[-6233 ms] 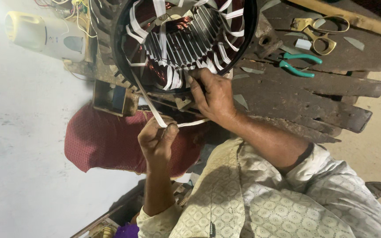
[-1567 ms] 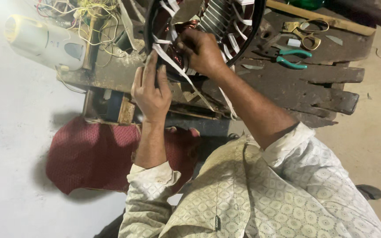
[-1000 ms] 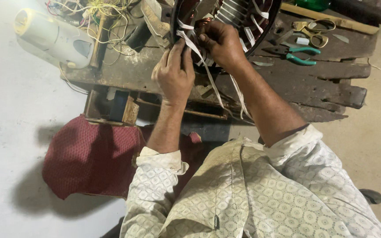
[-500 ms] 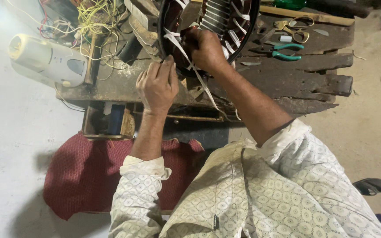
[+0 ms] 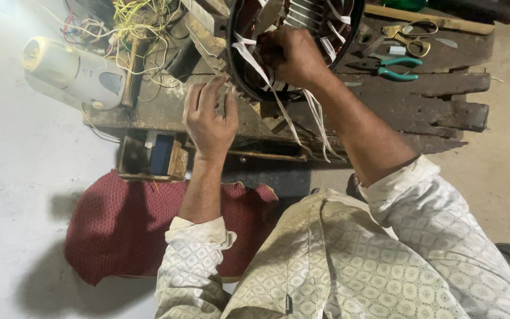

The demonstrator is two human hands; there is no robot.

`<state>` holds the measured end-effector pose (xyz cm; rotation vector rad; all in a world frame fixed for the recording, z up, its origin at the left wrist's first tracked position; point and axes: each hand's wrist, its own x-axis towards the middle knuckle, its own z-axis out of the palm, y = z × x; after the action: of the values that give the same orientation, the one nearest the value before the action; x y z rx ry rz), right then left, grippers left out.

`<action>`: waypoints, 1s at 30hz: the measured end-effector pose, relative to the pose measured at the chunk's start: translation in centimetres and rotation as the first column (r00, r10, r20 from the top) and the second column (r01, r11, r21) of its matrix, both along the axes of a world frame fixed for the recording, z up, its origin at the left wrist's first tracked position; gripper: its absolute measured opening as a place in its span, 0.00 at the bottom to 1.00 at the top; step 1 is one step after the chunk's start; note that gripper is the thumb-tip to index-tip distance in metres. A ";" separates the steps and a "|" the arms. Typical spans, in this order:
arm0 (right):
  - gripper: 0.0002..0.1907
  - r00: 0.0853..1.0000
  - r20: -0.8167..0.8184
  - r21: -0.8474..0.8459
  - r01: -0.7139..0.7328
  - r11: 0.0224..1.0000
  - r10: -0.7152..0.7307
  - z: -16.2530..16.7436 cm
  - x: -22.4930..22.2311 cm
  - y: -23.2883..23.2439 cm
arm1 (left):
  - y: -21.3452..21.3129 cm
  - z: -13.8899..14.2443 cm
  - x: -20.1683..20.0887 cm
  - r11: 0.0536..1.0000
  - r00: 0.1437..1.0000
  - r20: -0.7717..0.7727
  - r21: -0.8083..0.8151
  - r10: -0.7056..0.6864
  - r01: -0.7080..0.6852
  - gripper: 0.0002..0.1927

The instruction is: The person is winding white insulating tape around copper coils on a motor stator. They use a hammer to press the tape into the slots between the coils to secure it in place.

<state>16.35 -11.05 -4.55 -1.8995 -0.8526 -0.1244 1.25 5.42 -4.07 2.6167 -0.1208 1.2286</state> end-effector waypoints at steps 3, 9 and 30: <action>0.19 0.980 0.182 -0.174 0.110 0.979 -0.078 0.1 0.2 0.2 | -0.3 -0.4 0.8 0.997 0.997 -0.046 0.053 0.066 -0.063 0.12; 0.12 0.991 -0.061 -0.114 0.111 0.987 -0.119 -0.1 0.2 0.3 | -1.5 -1.1 3.4 0.977 0.988 -0.023 0.154 0.150 -0.145 0.17; 0.14 0.976 -0.161 -0.030 -0.155 0.987 0.148 -4.3 5.2 -0.3 | -1.9 0.7 3.3 0.995 0.997 -0.053 0.084 0.058 -0.054 0.17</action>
<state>21.60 -11.37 -8.83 -1.8484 -0.8937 0.1368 4.50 3.55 -3.36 2.7397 -0.0906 1.1927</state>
